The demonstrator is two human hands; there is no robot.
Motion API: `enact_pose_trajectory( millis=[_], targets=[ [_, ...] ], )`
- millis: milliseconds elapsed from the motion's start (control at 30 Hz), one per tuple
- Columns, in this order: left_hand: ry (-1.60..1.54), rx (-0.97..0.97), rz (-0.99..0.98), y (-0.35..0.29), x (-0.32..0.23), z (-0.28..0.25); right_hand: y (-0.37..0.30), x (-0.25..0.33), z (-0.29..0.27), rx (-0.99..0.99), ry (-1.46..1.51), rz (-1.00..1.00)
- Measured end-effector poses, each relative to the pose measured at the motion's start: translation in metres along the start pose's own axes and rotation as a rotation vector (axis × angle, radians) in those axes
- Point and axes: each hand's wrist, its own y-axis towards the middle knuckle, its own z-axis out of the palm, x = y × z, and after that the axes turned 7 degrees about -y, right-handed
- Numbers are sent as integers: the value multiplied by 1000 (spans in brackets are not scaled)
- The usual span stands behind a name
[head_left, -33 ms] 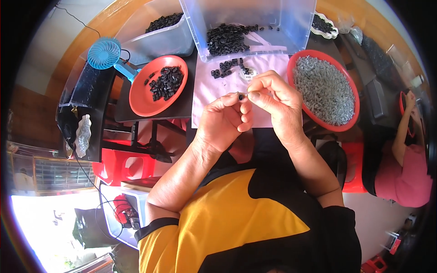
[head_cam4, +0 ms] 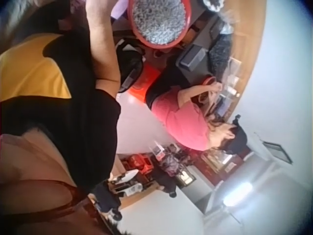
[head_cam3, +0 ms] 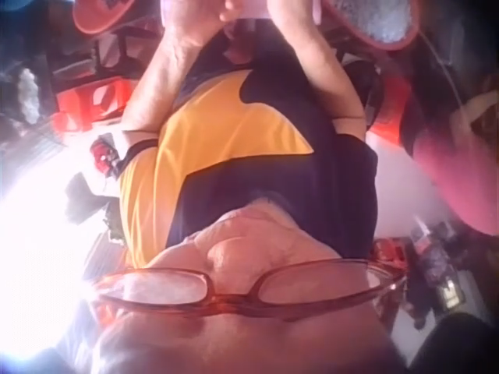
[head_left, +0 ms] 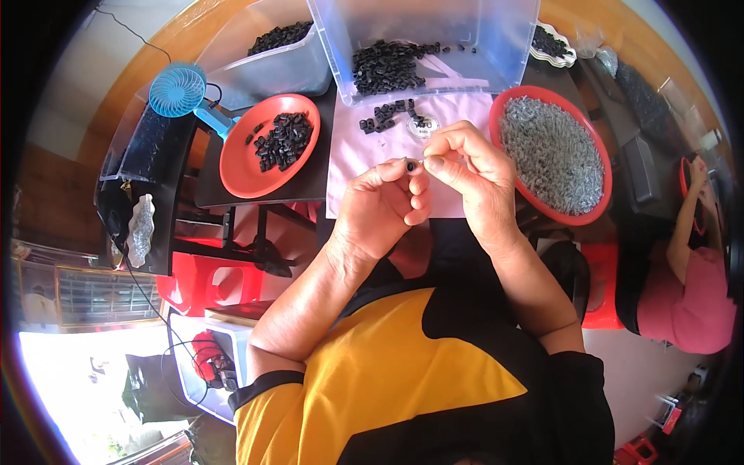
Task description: The person assembles cord locks by taking small metal springs from a tray and inserting them into plastic stopper pieces by hand.
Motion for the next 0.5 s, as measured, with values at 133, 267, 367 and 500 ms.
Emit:
enact_pose_trajectory(
  millis=[133, 267, 367, 500],
  targets=[
    [-3, 4, -23, -1, 0, -2, -1, -4, -4, -53, -216, -120],
    [485, -182, 195, -16, -6, 38, 1, -17, -17, -128, -577, -351],
    [2099, -55, 1192, 14, -36, 2, 10, -24, -10, -135, -1094, -499],
    [1315, -238, 613, 9, -41, 22, 4, -37, -17, -138, -985, -406]
  ],
)
